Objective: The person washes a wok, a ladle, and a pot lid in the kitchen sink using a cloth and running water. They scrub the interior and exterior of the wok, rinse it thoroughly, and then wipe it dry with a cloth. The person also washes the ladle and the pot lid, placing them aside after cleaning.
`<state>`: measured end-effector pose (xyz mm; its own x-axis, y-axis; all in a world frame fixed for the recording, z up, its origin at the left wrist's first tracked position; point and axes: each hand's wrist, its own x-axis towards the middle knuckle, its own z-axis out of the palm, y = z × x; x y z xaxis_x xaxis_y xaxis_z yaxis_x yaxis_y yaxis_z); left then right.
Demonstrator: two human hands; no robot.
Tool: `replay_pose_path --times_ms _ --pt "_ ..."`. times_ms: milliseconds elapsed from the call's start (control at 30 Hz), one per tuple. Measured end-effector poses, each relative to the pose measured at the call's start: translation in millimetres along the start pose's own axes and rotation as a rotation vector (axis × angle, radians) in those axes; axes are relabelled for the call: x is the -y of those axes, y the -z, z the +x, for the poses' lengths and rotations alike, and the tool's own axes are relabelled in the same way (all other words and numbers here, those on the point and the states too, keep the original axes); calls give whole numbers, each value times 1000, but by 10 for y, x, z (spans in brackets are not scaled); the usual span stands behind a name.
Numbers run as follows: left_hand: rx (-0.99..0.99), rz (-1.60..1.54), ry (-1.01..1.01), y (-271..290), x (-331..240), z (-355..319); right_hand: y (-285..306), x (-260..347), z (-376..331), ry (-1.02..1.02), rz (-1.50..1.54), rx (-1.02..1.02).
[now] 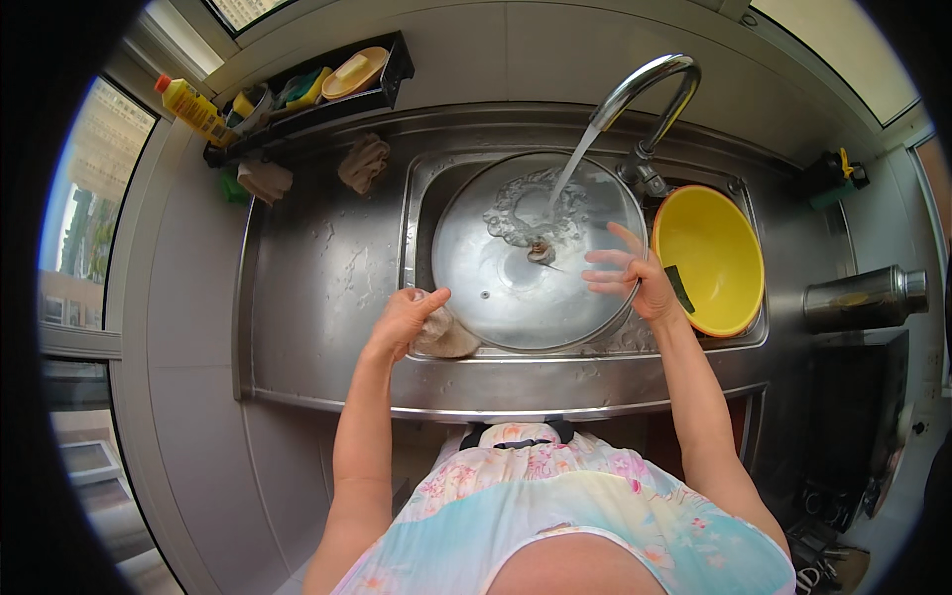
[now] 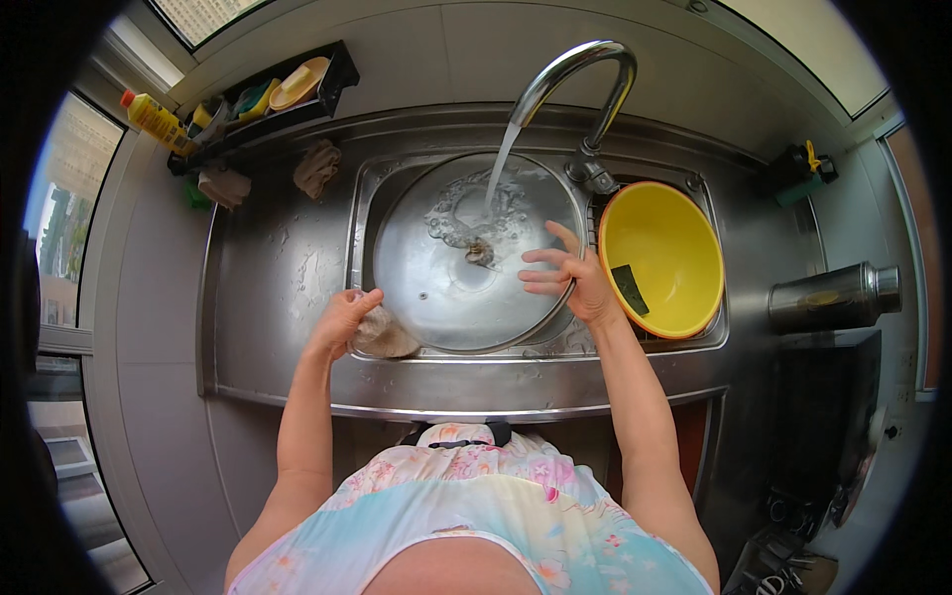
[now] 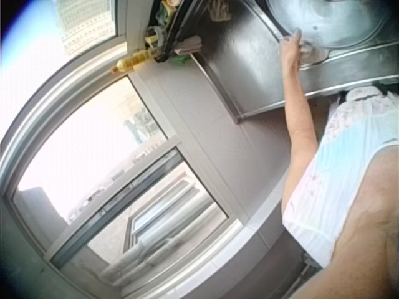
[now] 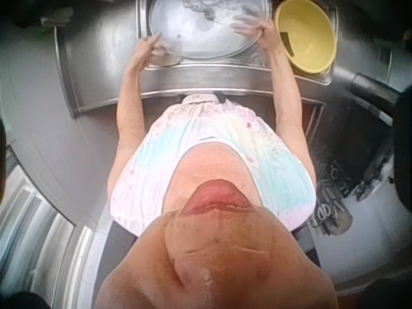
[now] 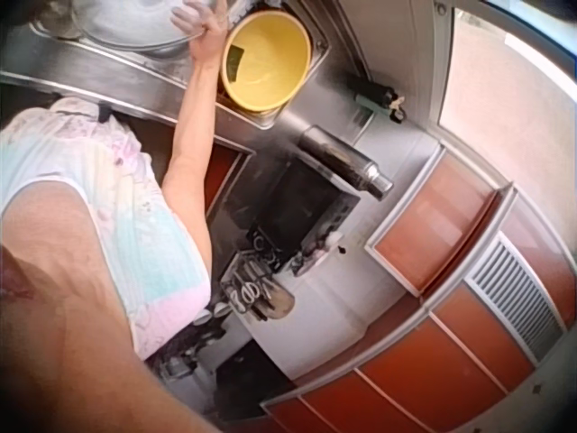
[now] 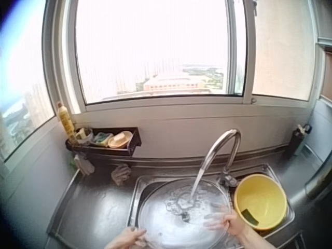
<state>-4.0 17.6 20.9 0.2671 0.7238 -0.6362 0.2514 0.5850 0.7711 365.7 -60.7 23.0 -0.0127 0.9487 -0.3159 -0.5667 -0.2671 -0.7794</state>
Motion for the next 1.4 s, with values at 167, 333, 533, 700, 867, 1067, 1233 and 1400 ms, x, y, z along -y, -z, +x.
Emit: replay_pose_path --times_ms 167,333,533,700,867,1067,1233,1400 --pt "-47 -187 -377 -176 -171 -197 18 -56 -95 49 -111 -174" --pt "222 118 -583 -810 -173 -221 -46 -224 -151 64 -80 -221" --pt "242 633 -1125 -1240 397 550 -199 -330 -246 110 -3 -232" --pt "-148 751 -1075 -1089 407 1073 -196 -296 -336 152 -95 -263" --pt "-647 508 -891 -1195 208 1764 -262 -306 -502 125 -110 -214" --pt "-450 268 -1072 -1917 -426 1739 -287 -362 -477 81 -189 -173" --pt "130 203 -1096 -2322 -126 1094 -273 -304 -354 70 -171 -188" --pt "532 468 -908 -1674 164 383 -41 -347 -314 92 -124 -193"
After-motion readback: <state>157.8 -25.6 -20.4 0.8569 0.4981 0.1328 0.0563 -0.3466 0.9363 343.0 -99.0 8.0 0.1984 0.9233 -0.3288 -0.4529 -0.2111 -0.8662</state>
